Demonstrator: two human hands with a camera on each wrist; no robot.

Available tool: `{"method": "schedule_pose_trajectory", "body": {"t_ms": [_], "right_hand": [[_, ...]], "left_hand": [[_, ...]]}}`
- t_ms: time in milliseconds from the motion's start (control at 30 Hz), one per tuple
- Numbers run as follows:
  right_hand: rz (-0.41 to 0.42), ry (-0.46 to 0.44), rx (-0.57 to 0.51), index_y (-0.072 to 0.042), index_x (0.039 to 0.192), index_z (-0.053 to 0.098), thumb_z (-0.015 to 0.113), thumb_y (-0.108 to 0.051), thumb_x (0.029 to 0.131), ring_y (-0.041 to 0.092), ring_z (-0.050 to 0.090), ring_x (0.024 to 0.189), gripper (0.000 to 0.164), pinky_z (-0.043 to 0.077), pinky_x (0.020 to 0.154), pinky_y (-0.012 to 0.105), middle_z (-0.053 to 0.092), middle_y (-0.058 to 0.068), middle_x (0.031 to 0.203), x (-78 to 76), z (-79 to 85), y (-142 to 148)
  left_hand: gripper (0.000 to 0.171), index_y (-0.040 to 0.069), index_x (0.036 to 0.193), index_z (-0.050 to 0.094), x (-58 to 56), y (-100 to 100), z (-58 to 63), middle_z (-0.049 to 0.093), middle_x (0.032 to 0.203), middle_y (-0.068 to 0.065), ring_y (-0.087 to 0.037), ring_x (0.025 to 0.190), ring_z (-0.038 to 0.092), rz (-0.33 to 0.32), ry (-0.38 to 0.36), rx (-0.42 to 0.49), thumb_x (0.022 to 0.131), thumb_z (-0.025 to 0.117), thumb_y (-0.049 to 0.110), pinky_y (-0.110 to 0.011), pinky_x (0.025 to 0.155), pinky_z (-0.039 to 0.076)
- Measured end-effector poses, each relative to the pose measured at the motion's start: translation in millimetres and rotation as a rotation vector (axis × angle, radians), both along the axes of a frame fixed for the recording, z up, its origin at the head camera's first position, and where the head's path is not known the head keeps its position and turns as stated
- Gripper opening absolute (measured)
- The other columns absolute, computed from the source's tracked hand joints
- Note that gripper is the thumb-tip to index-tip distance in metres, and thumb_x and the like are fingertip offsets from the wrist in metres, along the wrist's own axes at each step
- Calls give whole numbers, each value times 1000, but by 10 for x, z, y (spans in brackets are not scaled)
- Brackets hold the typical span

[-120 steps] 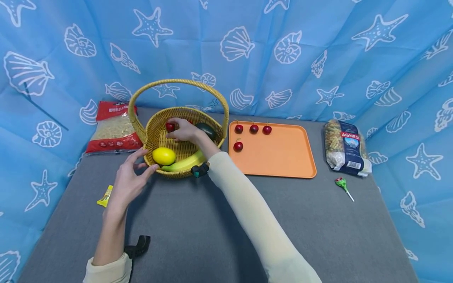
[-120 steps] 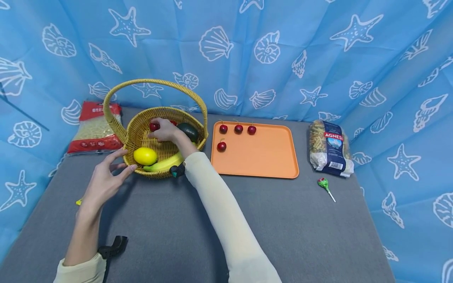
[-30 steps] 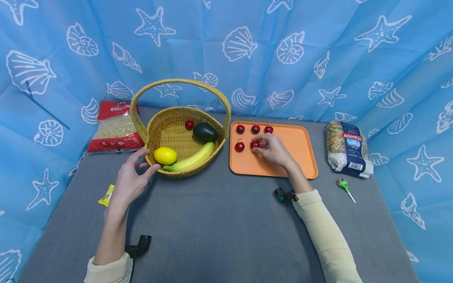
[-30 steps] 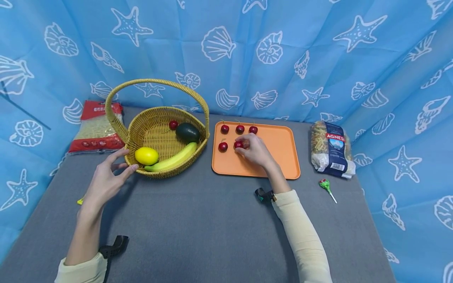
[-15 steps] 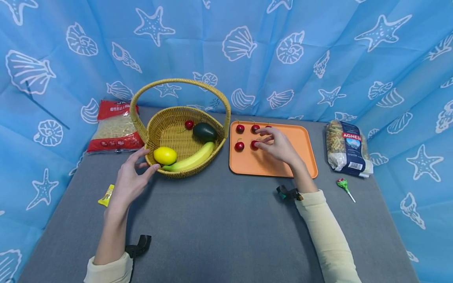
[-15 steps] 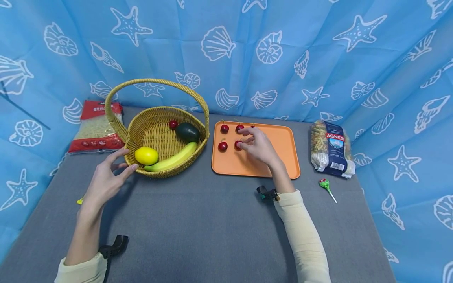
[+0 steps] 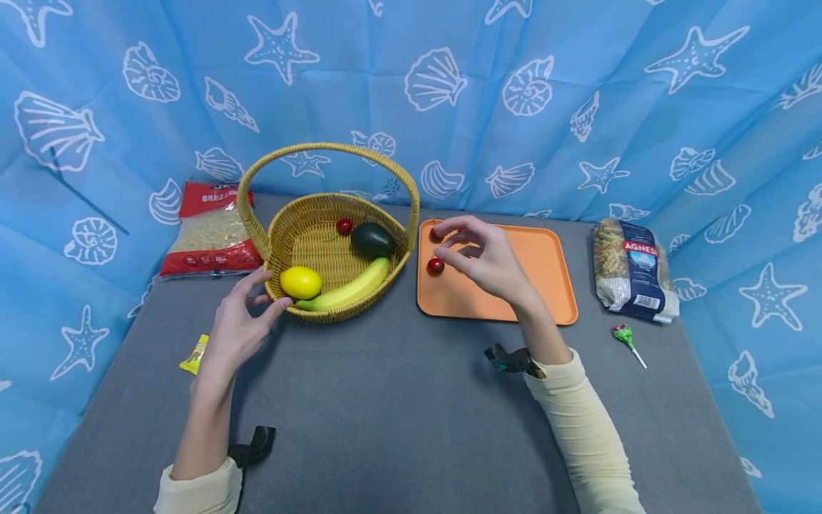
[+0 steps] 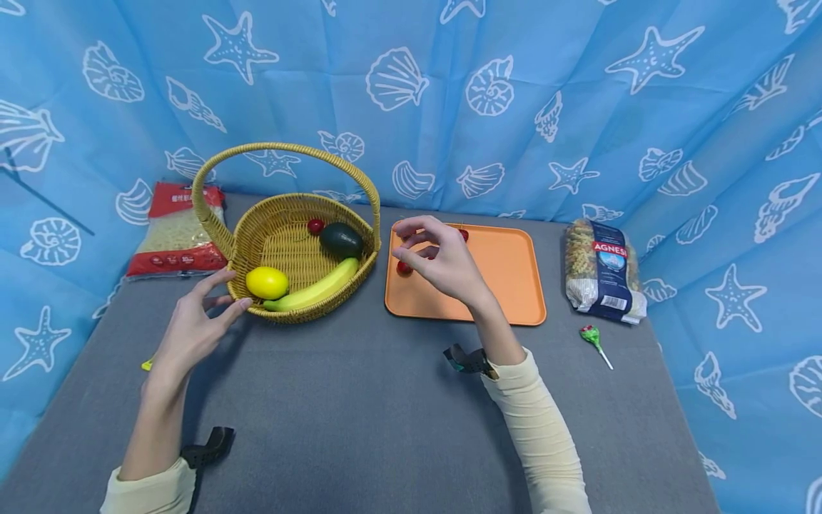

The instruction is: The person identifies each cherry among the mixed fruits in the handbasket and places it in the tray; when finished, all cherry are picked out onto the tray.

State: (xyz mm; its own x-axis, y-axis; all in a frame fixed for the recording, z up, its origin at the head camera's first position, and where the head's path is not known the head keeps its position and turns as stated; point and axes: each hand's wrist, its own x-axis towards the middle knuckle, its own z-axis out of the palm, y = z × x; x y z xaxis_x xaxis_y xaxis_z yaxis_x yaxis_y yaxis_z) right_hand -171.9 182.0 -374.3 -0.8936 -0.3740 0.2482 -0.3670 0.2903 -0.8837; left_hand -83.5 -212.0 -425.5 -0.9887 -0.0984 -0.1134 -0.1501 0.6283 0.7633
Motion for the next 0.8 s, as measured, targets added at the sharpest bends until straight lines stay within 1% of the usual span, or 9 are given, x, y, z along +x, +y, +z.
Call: {"method": "schedule_pose_trajectory", "body": {"t_ms": [67, 167, 267, 333, 367, 467, 633, 700, 800], "right_hand": [[41, -11, -27, 2, 130, 68, 76, -1, 99, 12, 73, 99, 33, 67, 77, 28, 72, 23, 127, 26, 41, -107], [94, -27, -48, 2, 130, 69, 76, -1, 99, 16, 73, 101, 32, 68, 78, 29, 71, 22, 126, 33, 69, -298], [150, -25, -39, 0, 129, 70, 76, -4, 100, 21, 73, 103, 30, 67, 83, 30, 72, 18, 127, -7, 66, -523], [184, -9, -19, -2, 130, 70, 76, -6, 101, 22, 74, 105, 30, 67, 91, 36, 73, 16, 129, -65, 53, -675], [198, -6, -13, -2, 130, 70, 76, -7, 101, 23, 73, 105, 30, 66, 92, 39, 73, 15, 129, -105, 42, -754], [221, -15, 25, -3, 130, 70, 76, -10, 101, 24, 74, 107, 30, 65, 96, 42, 73, 14, 130, -258, 13, -978], [191, -69, 117, -4, 133, 68, 74, -12, 103, 26, 74, 114, 32, 62, 98, 33, 72, 14, 135, -552, -71, -1350], [172, -95, 142, -4, 135, 67, 73, -13, 104, 28, 72, 121, 33, 60, 104, 33, 70, 15, 139, -662, -118, -1491], [151, -143, 140, -1, 139, 64, 72, -14, 105, 35, 66, 136, 37, 55, 117, 38, 65, 19, 146, -797, -175, -1680]], "left_hand": [[69, 8, 165, 43, 1, 2, -1, 31, 179, -19, -52, 142, 59, 1, -3, 1, 107, 72, 28, -68, 108, 56], [69, 9, 165, 42, 4, 3, 0, 31, 179, -19, -51, 142, 58, 2, -3, 0, 107, 72, 28, -67, 107, 57], [68, 9, 165, 43, 6, -4, -1, 32, 178, -19, -52, 142, 58, 5, 0, -1, 107, 72, 28, -67, 107, 57], [68, 9, 165, 43, 7, -8, 2, 32, 178, -20, -52, 142, 58, 5, 1, 0, 107, 72, 29, -68, 108, 56], [68, 9, 165, 43, 7, -9, 5, 32, 178, -20, -52, 142, 58, 5, 1, 1, 107, 72, 29, -68, 108, 56], [68, 9, 165, 43, 3, -12, 7, 33, 178, -20, -52, 142, 58, 2, 1, 1, 107, 72, 28, -68, 108, 56], [69, 9, 166, 42, -2, -13, 5, 32, 178, -20, -52, 143, 58, -3, -3, 0, 107, 71, 29, -68, 109, 55], [69, 10, 166, 41, -2, -13, 7, 31, 178, -20, -52, 143, 57, -5, -7, 1, 107, 71, 30, -68, 109, 55], [70, 10, 167, 40, -3, -14, 10, 30, 179, -20, -52, 143, 57, -9, -11, 2, 107, 71, 31, -68, 109, 55]]}}
